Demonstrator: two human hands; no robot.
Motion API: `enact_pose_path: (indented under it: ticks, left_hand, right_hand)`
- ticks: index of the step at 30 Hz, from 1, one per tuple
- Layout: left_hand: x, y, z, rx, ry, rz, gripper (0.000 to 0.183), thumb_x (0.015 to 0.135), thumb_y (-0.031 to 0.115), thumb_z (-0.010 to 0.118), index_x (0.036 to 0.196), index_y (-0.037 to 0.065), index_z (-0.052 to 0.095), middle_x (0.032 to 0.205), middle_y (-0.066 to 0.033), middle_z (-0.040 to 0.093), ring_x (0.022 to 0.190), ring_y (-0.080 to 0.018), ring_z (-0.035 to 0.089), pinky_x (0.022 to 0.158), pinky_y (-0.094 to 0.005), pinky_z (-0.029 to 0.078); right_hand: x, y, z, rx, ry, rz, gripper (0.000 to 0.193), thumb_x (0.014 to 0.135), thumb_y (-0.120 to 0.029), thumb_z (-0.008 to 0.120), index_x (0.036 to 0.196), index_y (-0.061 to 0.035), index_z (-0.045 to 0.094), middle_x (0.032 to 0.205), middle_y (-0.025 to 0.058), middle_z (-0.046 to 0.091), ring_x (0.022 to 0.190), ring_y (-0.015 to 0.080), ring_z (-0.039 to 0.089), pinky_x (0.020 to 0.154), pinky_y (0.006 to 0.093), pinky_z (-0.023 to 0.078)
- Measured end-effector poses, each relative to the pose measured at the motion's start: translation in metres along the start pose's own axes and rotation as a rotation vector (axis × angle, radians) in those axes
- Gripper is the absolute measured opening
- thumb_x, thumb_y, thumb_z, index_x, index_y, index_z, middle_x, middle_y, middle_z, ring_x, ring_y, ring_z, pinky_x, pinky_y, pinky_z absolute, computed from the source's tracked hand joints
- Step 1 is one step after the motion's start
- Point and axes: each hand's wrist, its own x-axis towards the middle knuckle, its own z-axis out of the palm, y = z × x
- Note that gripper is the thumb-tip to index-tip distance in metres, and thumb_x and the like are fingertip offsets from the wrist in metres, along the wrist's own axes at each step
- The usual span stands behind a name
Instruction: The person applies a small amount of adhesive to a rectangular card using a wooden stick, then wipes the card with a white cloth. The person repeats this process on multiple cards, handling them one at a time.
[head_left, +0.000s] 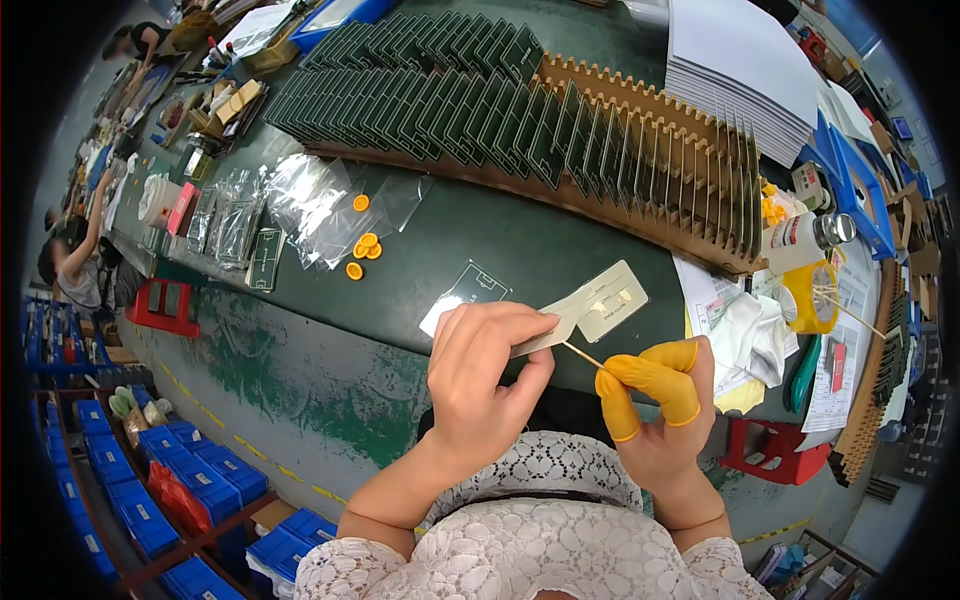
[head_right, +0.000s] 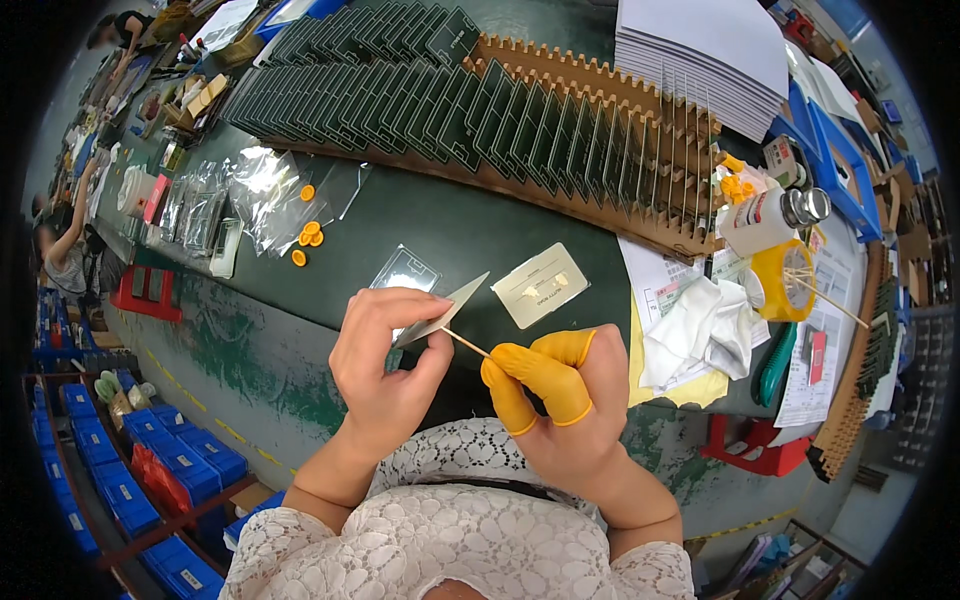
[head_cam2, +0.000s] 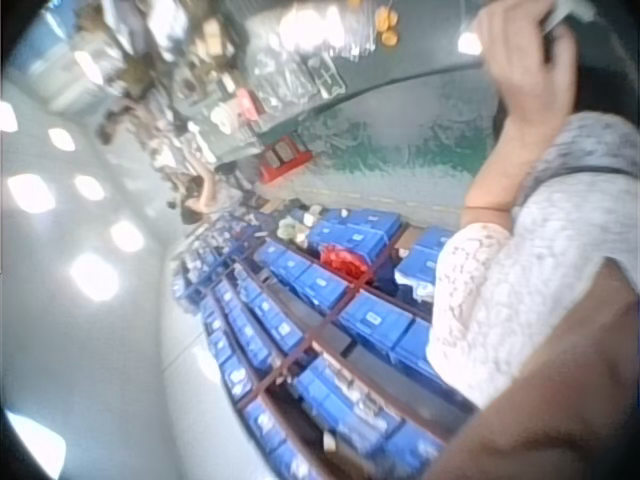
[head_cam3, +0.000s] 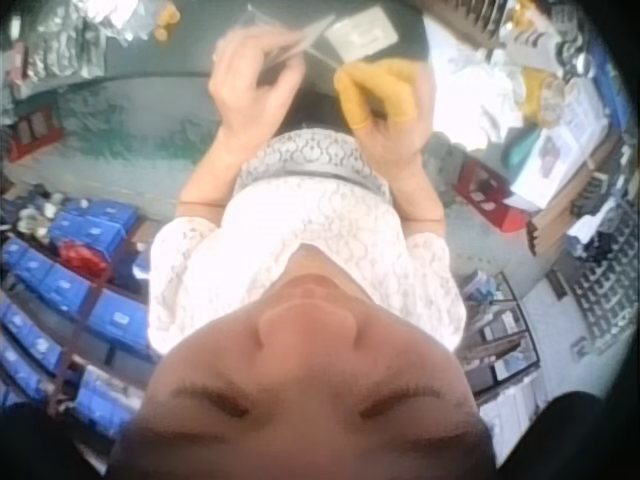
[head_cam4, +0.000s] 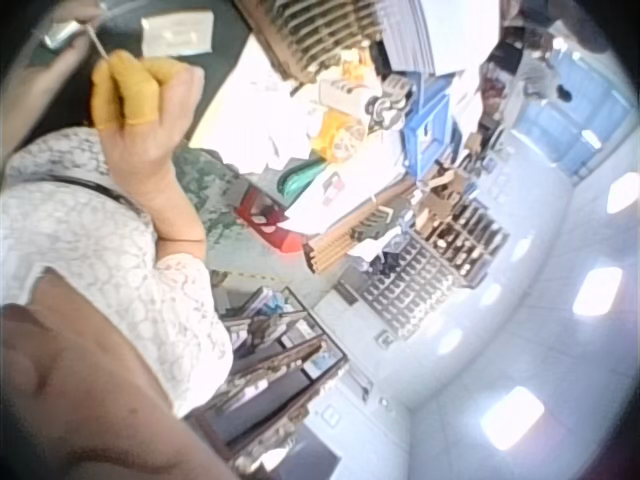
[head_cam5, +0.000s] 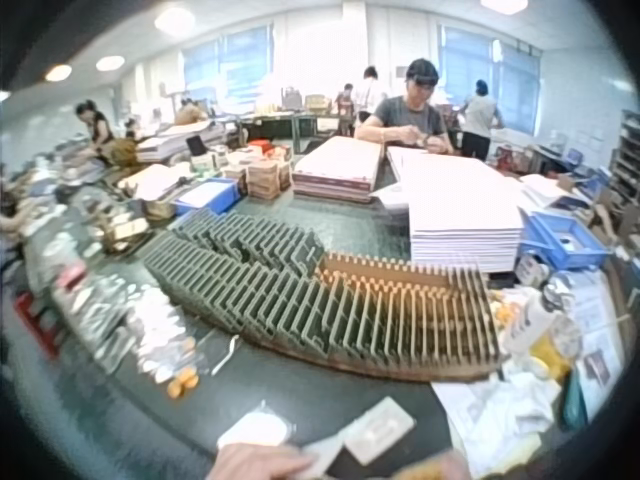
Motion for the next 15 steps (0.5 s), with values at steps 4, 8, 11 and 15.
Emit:
enact_pose_path:
  ticks: [4,8,11,15]
  left_hand:
    - [-0.0001,0.0008,-0.0003,-0.007,-0.005,-0.01,0.031,0.067,-0.012,0.068,0.094,0.003,0.067,0.089,-0.0098,0.068,0.079,-0.0245,0.064,0.072,-0.0323,0.047]
    - [-0.0016,-0.0003,-0.0002,-0.005,-0.002,-0.003,0.032,0.066,-0.012,0.068,0.094,0.003,0.066,0.09,-0.0101,0.068,0.08,-0.0247,0.064,0.072,-0.0324,0.048]
    - [-0.0025,0.0009,-0.0011,-0.015,-0.003,-0.014,0.033,0.067,-0.012,0.069,0.095,0.004,0.066,0.091,-0.0102,0.069,0.081,-0.0245,0.064,0.073,-0.0319,0.048]
    - [-0.0037,-0.0004,0.0,-0.034,0.022,-0.004,0.033,0.066,-0.011,0.071,0.095,0.004,0.066,0.092,-0.0097,0.068,0.08,-0.0239,0.063,0.071,-0.0319,0.047]
  right_hand:
    - [-0.0014,-0.0013,-0.0006,-0.008,0.008,0.011,0.033,0.07,0.0,0.083,0.099,-0.0056,0.069,0.084,0.0082,0.058,0.071,0.0225,0.05,0.058,0.0311,0.039]
    - [-0.0018,-0.0012,-0.0021,0.016,0.009,0.051,0.029,0.072,-0.002,0.082,0.098,-0.0058,0.069,0.085,0.0081,0.058,0.072,0.0228,0.051,0.059,0.0313,0.04]
    - [-0.0034,-0.0017,-0.0013,0.031,0.006,0.066,0.028,0.073,-0.004,0.082,0.097,-0.0061,0.069,0.085,0.0079,0.058,0.073,0.0228,0.051,0.06,0.0317,0.04]
    - [-0.0027,-0.0015,-0.0002,0.046,-0.001,0.037,0.028,0.073,-0.005,0.082,0.097,-0.0065,0.069,0.085,0.0075,0.058,0.072,0.0228,0.051,0.059,0.0317,0.04]
